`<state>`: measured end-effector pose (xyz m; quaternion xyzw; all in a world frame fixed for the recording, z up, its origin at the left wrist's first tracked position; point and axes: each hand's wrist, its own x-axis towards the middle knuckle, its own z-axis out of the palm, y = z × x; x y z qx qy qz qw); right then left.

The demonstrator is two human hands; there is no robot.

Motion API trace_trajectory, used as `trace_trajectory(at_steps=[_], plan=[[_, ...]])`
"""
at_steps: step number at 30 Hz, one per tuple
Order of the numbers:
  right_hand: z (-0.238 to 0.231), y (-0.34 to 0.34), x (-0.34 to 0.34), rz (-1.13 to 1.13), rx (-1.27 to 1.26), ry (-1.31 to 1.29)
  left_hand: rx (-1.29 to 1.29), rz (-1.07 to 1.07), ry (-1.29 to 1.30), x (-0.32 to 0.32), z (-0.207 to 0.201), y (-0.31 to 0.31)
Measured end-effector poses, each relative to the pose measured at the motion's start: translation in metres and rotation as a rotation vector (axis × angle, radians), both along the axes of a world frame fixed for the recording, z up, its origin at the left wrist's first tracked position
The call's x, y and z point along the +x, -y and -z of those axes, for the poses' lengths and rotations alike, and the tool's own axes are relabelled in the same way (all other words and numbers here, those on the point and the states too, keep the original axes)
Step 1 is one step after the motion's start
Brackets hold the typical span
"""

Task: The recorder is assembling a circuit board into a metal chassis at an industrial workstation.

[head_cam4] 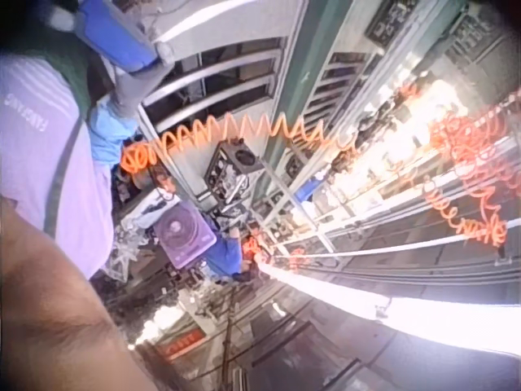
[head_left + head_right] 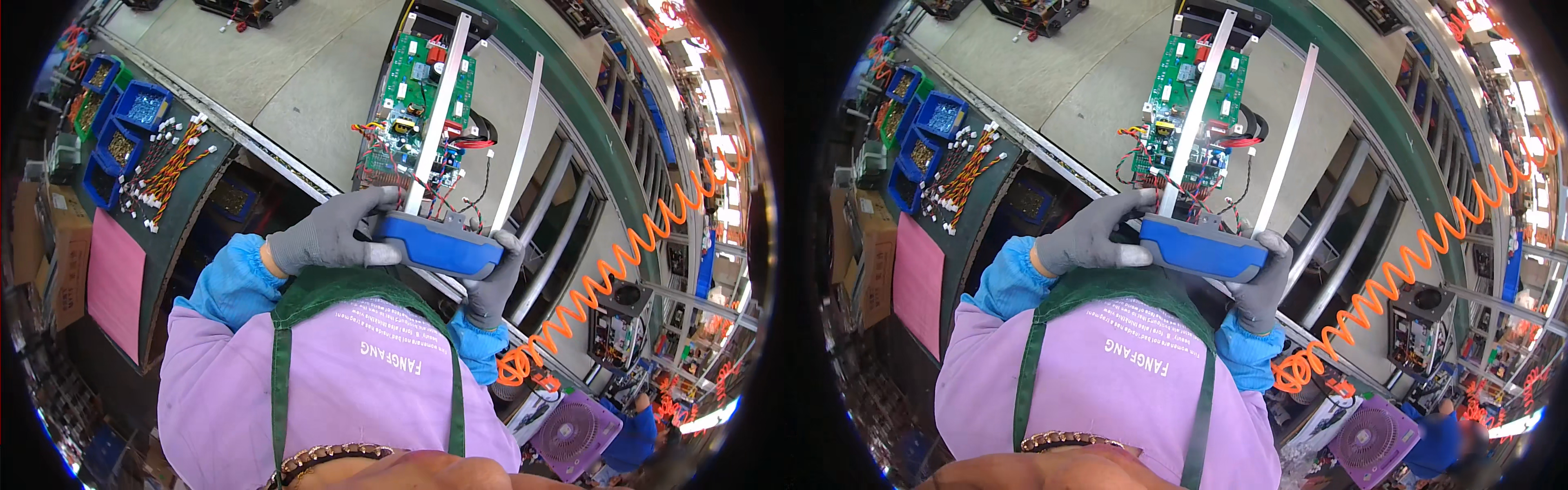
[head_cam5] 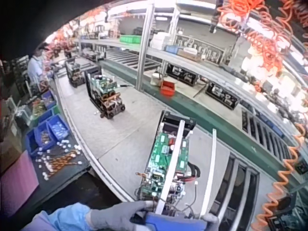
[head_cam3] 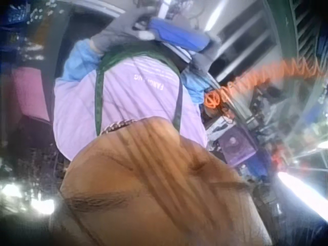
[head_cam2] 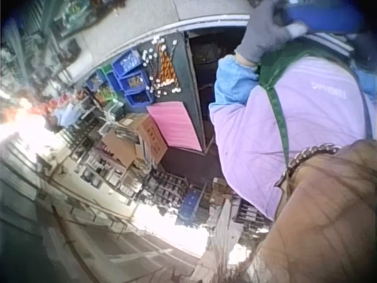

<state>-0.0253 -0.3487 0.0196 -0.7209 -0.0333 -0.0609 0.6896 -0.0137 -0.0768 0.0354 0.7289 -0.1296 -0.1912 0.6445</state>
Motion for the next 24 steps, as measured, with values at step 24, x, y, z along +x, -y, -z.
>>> trace_trajectory(at_steps=[24], plan=[[-0.035, -0.024, 0.021, 0.039, -0.051, 0.018, -0.195, -0.444, -0.224, 0.032, -0.021, -0.019]])
